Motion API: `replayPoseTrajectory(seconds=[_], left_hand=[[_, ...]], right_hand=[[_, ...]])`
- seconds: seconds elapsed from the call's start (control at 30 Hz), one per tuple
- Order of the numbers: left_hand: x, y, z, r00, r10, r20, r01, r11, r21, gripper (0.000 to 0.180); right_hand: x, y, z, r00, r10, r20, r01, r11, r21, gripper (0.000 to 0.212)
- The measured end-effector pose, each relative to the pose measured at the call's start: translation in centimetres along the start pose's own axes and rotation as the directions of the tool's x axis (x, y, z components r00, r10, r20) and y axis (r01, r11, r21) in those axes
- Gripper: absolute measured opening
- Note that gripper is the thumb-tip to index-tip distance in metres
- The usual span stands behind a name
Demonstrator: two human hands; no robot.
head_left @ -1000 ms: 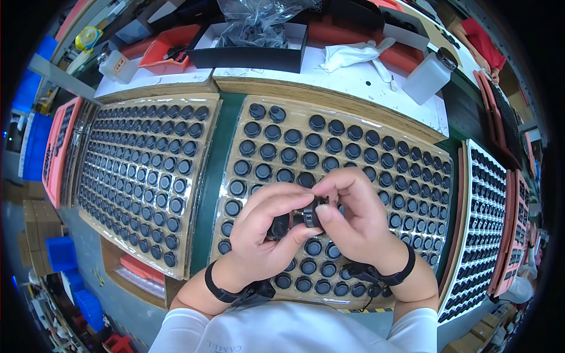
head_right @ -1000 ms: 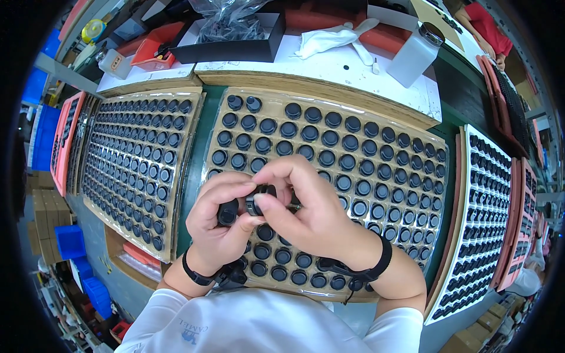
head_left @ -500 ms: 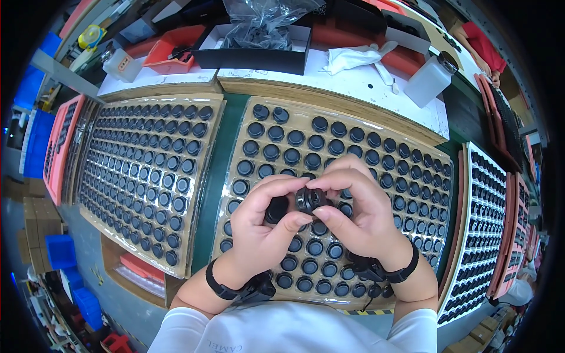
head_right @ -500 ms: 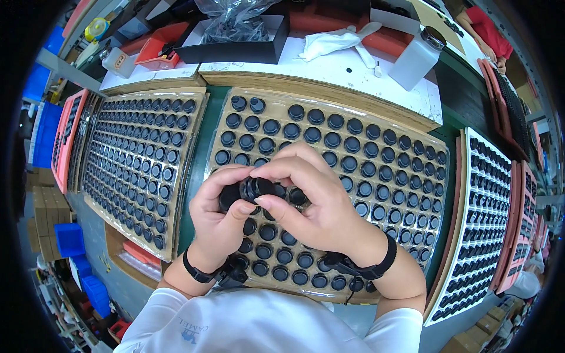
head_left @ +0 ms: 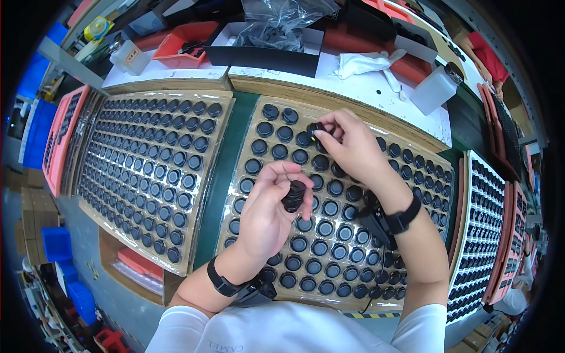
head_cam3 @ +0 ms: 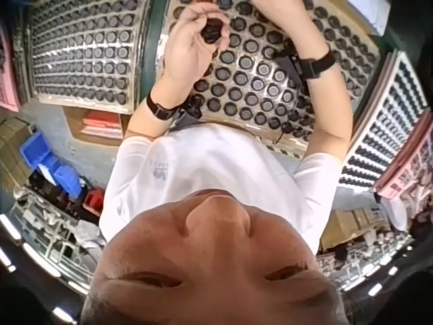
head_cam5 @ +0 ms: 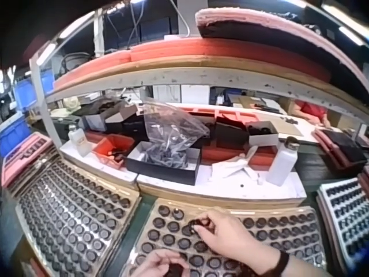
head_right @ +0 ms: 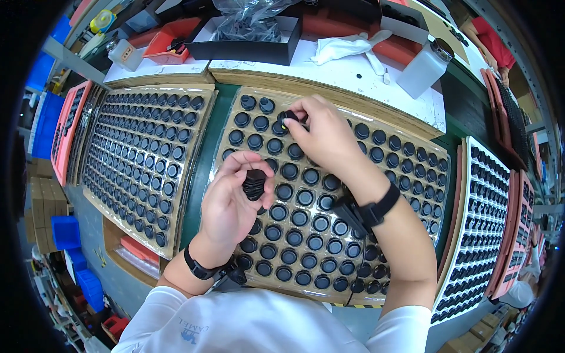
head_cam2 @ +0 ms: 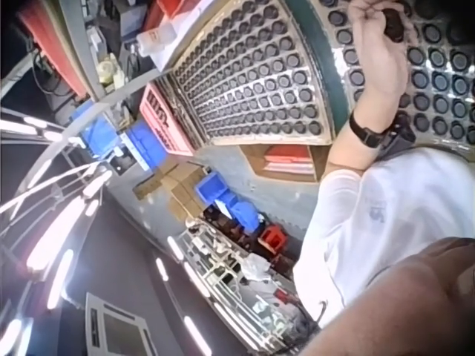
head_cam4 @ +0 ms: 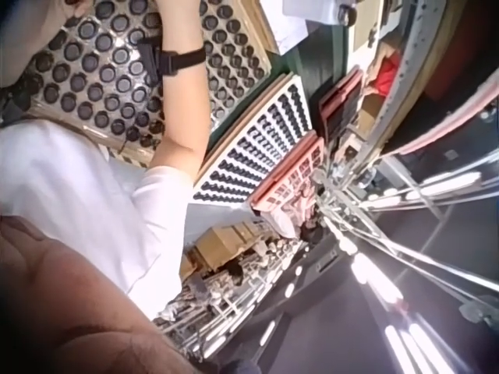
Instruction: The person joins black components together by hand and places them into a tray before switching to a new tray of parts. They then move a pink foam tray aside and place a fresh tray of components onto the workspace to continue the assembly.
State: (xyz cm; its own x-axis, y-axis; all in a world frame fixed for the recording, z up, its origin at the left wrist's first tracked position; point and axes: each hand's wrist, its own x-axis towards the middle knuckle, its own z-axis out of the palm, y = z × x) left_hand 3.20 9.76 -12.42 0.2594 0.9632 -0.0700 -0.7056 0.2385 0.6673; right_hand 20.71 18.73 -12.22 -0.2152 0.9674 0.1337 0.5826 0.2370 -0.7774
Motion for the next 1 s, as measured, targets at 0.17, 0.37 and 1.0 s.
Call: replayPoseTrajectory(seconds=[0.17,0.37,1.0], left_hand=[[0.0,0.3,0.3,0.998,-0.038,-0.047,0.039,0.999,0.026,0.027],[0.0,0.5,0.2,0.995,-0.067,-0.080,0.069,0.997,0.024,0.027],[-0.1,-0.1,0.1,0.984,-0.082,-0.157,0.077,0.996,-0.038,0.043]], right_hand=[[2.8,1.3,2.1,0.992,-0.120,-0.025,0.108,0.949,-0.297,0.023],[3.7,1.5,2.9,0.993,-0.116,0.003,0.104,0.876,-0.471,0.022],[-1.2,-3.2,-0.8,0.849,-0.068,0.524,-0.245,0.828,0.504,0.012]])
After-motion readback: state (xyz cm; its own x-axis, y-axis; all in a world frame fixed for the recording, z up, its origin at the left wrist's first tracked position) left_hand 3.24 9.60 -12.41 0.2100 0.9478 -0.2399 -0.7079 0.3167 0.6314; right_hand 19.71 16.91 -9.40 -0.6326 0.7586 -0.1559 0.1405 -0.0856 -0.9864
